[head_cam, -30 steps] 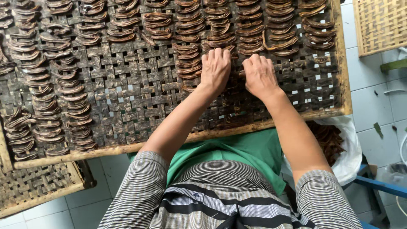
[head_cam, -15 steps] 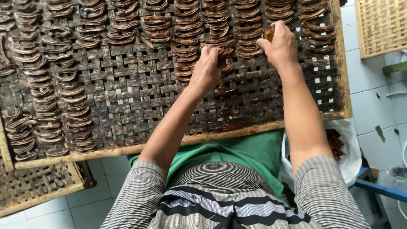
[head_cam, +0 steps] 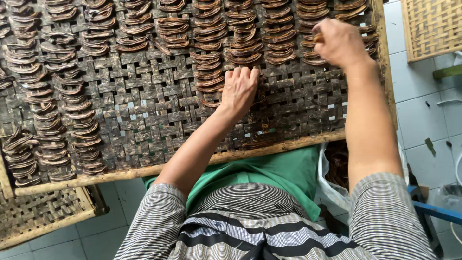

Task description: The person sits on the floor in front of woven bamboo trays covered with dried pods. They pick up pods one at a time, inspect each by hand, and place accepted pods into a white plastic sack beside them, occasionally gathering a handful from the tray.

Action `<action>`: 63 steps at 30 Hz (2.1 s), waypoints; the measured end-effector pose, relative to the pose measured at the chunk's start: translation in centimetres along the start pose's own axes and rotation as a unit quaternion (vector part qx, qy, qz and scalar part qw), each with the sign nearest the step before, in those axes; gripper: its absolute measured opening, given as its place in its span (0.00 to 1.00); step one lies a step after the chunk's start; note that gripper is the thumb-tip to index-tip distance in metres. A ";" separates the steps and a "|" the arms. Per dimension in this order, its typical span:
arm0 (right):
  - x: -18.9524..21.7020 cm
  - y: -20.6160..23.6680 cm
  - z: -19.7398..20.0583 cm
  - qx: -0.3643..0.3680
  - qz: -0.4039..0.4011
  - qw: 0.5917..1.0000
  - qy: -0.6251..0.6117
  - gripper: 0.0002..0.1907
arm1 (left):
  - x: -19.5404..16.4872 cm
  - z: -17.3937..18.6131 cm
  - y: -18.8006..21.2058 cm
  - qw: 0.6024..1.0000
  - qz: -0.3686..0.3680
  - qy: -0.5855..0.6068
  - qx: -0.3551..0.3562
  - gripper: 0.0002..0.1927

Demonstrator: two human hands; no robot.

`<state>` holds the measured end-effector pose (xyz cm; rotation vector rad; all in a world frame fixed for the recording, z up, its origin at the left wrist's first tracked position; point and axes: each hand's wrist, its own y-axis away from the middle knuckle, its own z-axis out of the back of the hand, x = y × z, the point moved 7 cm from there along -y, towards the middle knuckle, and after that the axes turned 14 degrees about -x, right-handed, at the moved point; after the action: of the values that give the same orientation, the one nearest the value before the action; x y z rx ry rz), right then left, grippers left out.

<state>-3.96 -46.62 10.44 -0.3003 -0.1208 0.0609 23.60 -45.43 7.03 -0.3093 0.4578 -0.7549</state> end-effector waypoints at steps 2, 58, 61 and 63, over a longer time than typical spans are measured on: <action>1.0 0.1 -1.9 -0.011 0.085 0.996 0.039 0.15 | -0.2 0.4 0.0 1.000 -0.005 0.009 -0.019 0.17; 5.1 5.4 -2.1 -0.033 0.040 0.993 0.106 0.07 | -6.6 3.4 4.3 0.997 -0.072 0.019 0.019 0.25; 4.5 5.0 -1.9 -0.074 0.007 0.994 0.084 0.11 | -6.4 3.4 4.2 0.998 -0.047 0.004 0.042 0.24; 4.2 5.0 -1.4 -0.067 -0.011 0.996 0.060 0.11 | -6.2 3.5 3.9 0.998 -0.040 -0.004 0.050 0.22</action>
<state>0.19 -41.93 8.13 -0.4352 -0.0081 0.0128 23.65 -37.94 10.11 -0.2371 0.4007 -0.8526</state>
